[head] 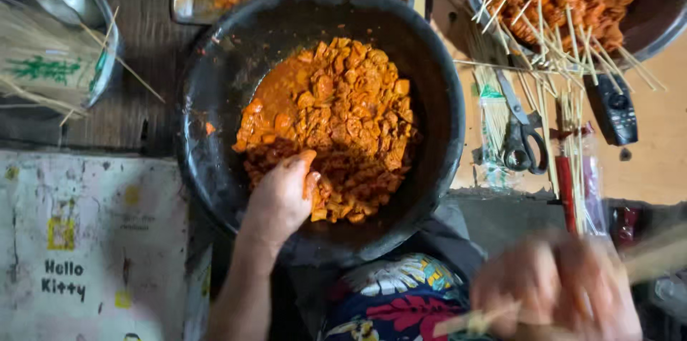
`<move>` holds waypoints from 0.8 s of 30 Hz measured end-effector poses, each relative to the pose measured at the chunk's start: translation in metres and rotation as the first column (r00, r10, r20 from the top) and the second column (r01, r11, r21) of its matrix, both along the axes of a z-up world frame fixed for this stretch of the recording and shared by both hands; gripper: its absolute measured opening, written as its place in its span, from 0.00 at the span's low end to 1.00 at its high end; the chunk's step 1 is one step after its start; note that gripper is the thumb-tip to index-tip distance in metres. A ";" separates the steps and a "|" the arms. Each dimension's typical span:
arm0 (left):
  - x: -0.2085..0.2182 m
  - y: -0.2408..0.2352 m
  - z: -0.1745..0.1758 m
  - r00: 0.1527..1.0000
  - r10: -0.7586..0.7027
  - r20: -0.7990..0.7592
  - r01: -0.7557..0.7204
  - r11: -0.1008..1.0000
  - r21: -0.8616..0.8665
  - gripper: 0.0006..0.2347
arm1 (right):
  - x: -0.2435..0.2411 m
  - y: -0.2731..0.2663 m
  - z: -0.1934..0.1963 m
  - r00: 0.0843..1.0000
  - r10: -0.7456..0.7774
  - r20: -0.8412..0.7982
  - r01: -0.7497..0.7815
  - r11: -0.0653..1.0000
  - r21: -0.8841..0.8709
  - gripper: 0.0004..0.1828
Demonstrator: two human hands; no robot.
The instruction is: The person takes small pieces of marinated meat or offal from a large bowl by hand and threads them onto wooden skewers, placing the finished skewers into a metal tray.
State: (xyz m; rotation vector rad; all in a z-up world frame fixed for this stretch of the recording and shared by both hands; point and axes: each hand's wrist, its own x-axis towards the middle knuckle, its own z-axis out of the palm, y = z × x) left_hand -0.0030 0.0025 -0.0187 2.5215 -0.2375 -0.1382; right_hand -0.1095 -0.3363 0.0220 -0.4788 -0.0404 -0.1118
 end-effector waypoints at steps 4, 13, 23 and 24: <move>0.041 0.004 0.000 0.997 -0.074 -0.011 0.075 0.989 0.124 0.15 | 0.011 0.003 0.009 0.818 0.271 0.507 -0.395 0.906 0.153 0.13; 0.166 -0.018 -0.115 0.989 -0.113 0.100 0.081 0.957 0.278 0.16 | 0.027 -0.003 0.044 0.671 0.328 0.665 -0.534 0.836 0.127 0.16; 0.129 0.015 -0.102 0.980 -0.008 0.197 -0.024 0.987 0.161 0.09 | 0.043 0.012 0.000 0.817 0.309 -0.486 -0.516 0.769 -0.378 0.19; 0.128 0.018 -0.095 0.992 0.053 0.111 -0.046 0.997 -0.068 0.07 | 0.042 0.018 -0.009 0.803 0.304 -0.513 -0.544 0.724 -0.423 0.20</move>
